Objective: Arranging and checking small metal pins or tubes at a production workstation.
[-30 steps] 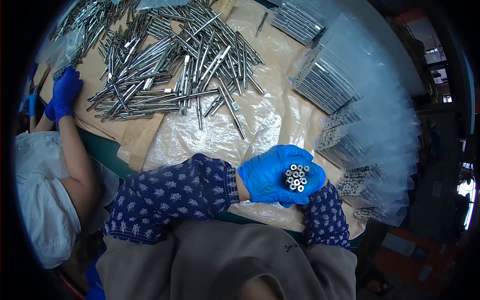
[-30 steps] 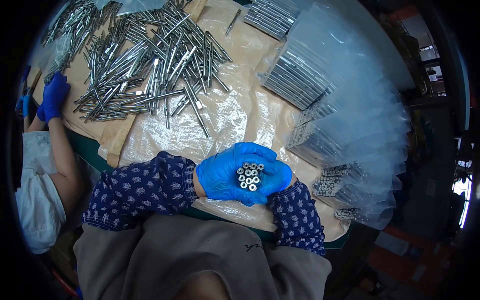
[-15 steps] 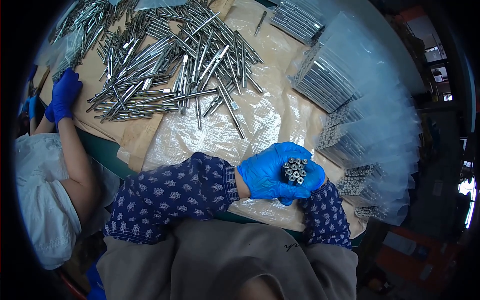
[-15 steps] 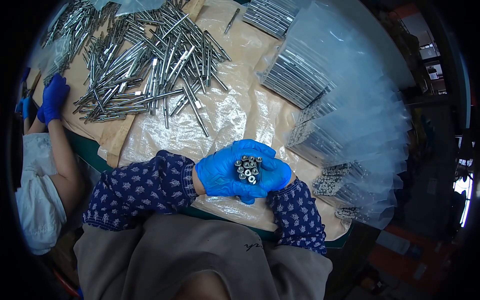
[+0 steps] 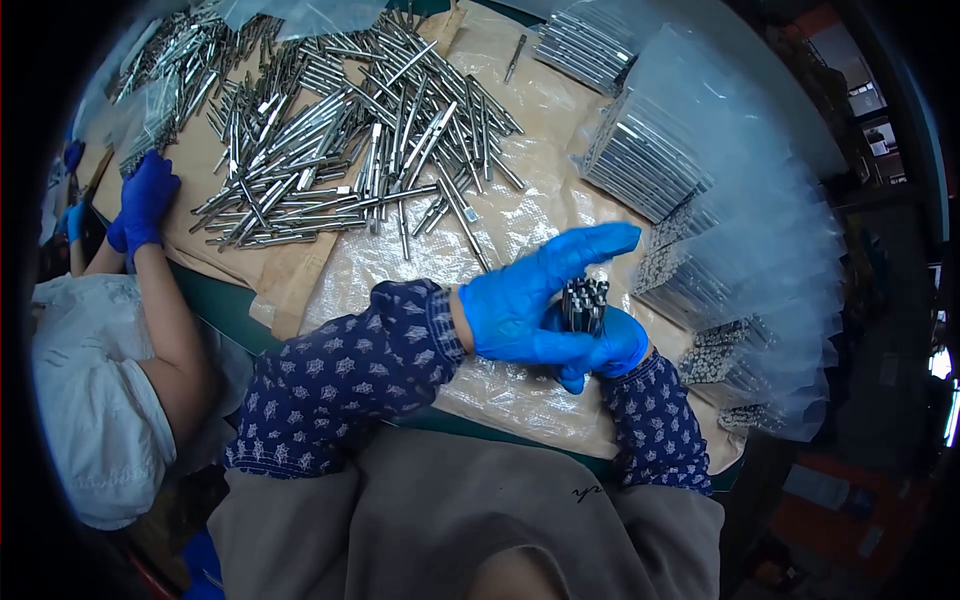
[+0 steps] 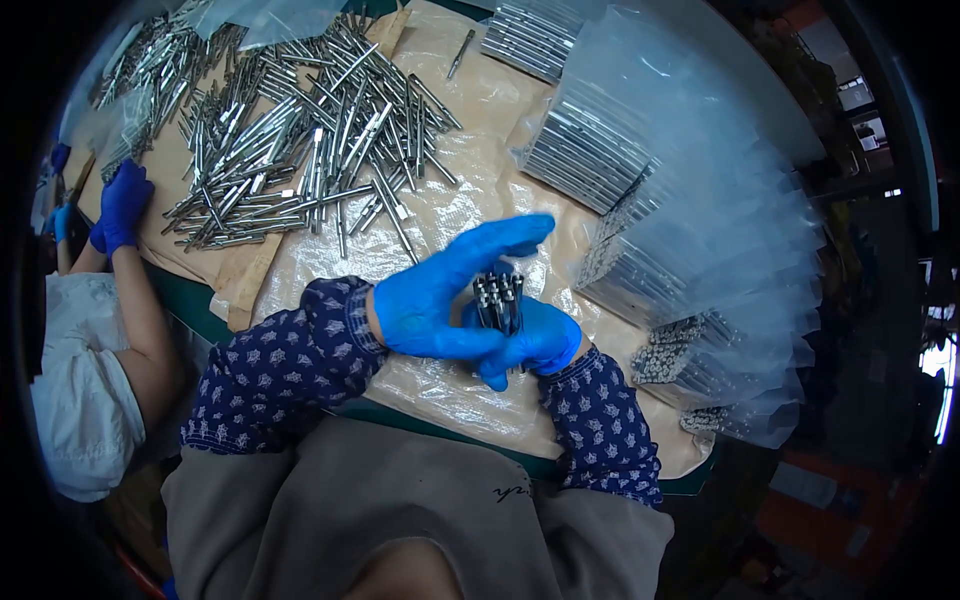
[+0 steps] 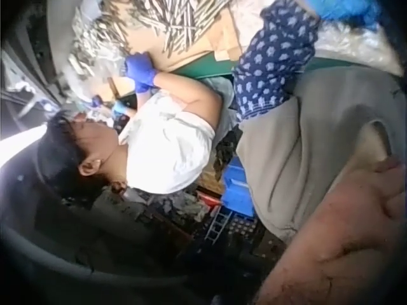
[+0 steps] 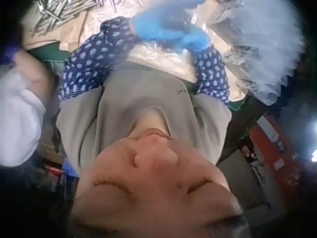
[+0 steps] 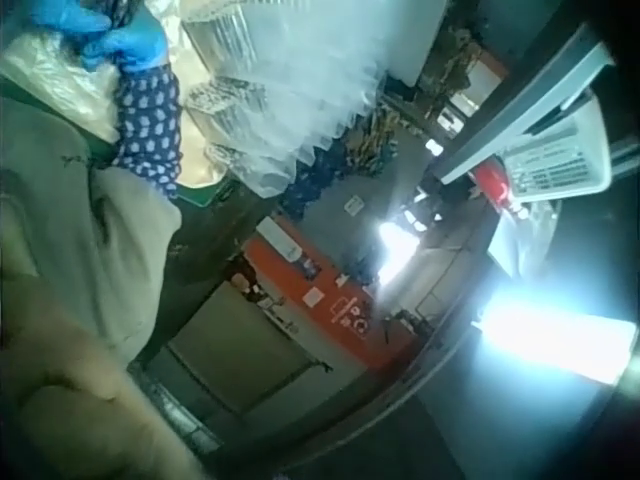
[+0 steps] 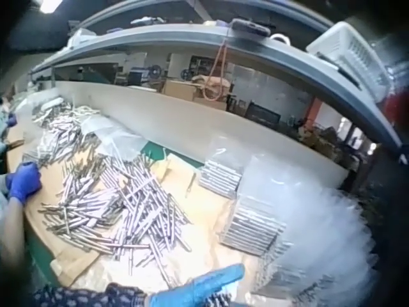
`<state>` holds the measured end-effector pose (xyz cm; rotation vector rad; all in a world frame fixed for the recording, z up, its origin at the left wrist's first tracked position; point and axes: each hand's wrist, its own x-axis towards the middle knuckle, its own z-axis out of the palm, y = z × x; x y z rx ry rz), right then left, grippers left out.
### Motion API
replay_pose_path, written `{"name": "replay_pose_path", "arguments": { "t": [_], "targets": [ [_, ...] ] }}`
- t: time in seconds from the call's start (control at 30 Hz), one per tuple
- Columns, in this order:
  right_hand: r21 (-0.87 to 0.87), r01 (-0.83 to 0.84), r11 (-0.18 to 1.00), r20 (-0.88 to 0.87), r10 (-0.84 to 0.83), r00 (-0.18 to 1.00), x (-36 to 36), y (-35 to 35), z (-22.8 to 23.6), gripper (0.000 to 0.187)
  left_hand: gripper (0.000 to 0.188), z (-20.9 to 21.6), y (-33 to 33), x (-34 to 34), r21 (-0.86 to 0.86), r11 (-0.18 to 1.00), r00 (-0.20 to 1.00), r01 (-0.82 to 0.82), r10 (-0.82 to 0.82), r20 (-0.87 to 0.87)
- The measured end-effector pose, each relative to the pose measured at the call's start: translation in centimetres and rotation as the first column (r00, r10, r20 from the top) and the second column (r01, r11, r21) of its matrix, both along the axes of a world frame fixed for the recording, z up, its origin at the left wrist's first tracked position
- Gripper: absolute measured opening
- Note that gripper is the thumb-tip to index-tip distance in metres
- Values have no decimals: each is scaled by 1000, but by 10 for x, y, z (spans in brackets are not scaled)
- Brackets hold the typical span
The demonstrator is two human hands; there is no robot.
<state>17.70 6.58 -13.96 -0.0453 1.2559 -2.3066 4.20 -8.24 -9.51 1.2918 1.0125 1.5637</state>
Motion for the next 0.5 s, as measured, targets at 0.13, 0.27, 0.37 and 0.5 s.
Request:
{"name": "replay_pose_path", "arguments": {
  "t": [0.13, 0.27, 0.37, 0.5],
  "targets": [
    [-169, 293, 941, 271, -242, 932, -1, -25, 11, 13, 68, 12, -7, -9, 255, 967, 410, 22, 224, -884],
    [-182, 188, 965, 443, -90, 892, 15, -43, 17, 12, 37, -12, -12, 13, 230, 973, -19, -21, 230, -973],
    [-217, 119, 969, 533, 15, 846, 24, -50, 30, 24, 26, -14, -8, 17, 51, 999, 56, -15, 51, -997],
    [327, 185, 927, 259, -276, 926, 21, -35, 70, 44, 19, -20, -10, 10, 181, 963, 584, -198, 264, -768]
  ]
}}
